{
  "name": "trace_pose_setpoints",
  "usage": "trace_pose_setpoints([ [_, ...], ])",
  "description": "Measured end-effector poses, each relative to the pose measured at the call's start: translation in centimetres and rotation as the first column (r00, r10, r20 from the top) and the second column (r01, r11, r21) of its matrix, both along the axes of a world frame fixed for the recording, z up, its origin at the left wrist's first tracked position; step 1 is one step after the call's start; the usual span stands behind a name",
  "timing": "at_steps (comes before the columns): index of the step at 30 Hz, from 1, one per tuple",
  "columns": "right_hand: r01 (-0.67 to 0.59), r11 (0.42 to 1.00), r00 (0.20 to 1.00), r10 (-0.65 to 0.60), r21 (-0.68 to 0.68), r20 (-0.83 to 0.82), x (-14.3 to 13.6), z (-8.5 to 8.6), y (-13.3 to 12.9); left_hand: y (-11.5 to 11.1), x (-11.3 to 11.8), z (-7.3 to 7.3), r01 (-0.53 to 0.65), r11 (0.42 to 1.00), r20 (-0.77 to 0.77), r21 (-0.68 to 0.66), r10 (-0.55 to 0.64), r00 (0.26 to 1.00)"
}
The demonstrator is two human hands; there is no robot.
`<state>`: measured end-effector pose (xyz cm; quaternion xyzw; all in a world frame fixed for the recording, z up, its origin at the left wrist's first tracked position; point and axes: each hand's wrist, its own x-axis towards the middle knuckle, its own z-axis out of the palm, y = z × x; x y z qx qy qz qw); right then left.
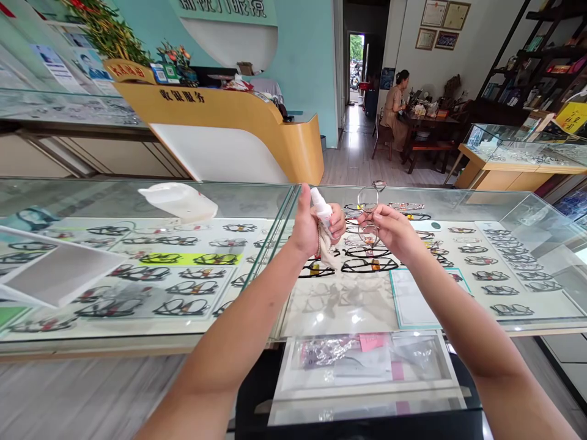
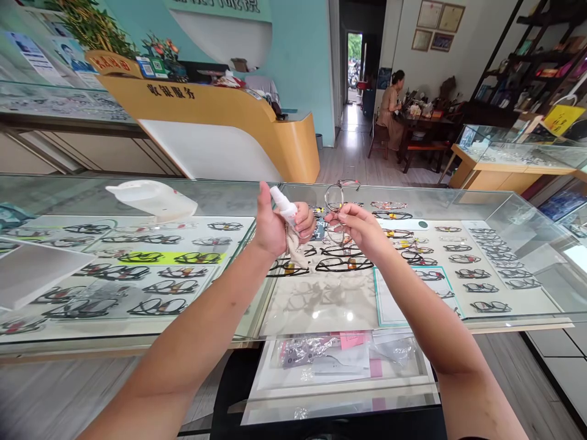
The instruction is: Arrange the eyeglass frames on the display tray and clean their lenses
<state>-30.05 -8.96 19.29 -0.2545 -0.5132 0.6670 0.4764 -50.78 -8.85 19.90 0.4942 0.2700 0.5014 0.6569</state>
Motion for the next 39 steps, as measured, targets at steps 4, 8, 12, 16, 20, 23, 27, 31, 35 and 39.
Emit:
trace_pose_setpoints([
  [4,-0.033,0.999,0.999,0.033,-0.001,0.019,-0.3,-0.1,-0.3,-0.2,0.2,-0.4,-0.168,0.977,-0.199,0.128,0.192,0.961],
  [8,-0.073,0.997,0.997,0.073,0.003,0.04,-0.6,-0.2,-0.7,-0.6,0.4,-0.3,-0.268,0.908,-0.417,0.322,0.39,0.821],
  [12,-0.094,0.996,0.995,0.094,0.006,0.042,-0.8,-0.3,-0.9,-0.8,0.6,-0.3,-0.3,0.855,-0.451,0.423,0.486,0.748],
  [16,-0.117,0.993,0.993,0.117,-0.004,0.03,-0.9,-0.2,-1.0,-0.8,0.6,-0.3,-0.282,0.859,-0.466,0.428,0.477,0.745],
  [20,-0.1,0.995,0.995,0.1,-0.007,0.005,-0.7,-0.2,-0.9,-1.0,0.6,-0.2,-0.231,0.883,-0.479,0.409,0.423,0.77],
  [23,-0.044,0.999,0.999,0.043,-0.003,-0.026,-0.4,-0.1,-0.5,-1.0,0.6,-0.4,-0.194,0.879,-0.497,0.436,0.414,0.762],
  [27,0.013,1.0,0.997,-0.015,-0.026,-0.076,-0.2,-0.2,-0.1,-1.0,0.9,-0.8,-0.115,0.868,-0.609,0.483,0.428,0.668],
  [31,-0.007,1.0,0.997,0.006,-0.016,-0.083,-0.4,-0.3,-0.1,-1.1,1.0,-1.0,-0.057,0.858,-0.658,0.51,0.432,0.617],
  [35,-0.002,1.0,0.998,0.002,-0.003,-0.067,-0.3,-0.3,0.0,-0.7,0.5,-1.1,-0.125,0.858,-0.578,0.498,0.435,0.69],
  [39,0.029,0.999,0.997,-0.03,-0.014,-0.077,0.2,-0.2,0.4,1.0,-1.4,-1.2,-0.363,0.779,-0.461,0.511,0.605,0.649],
])
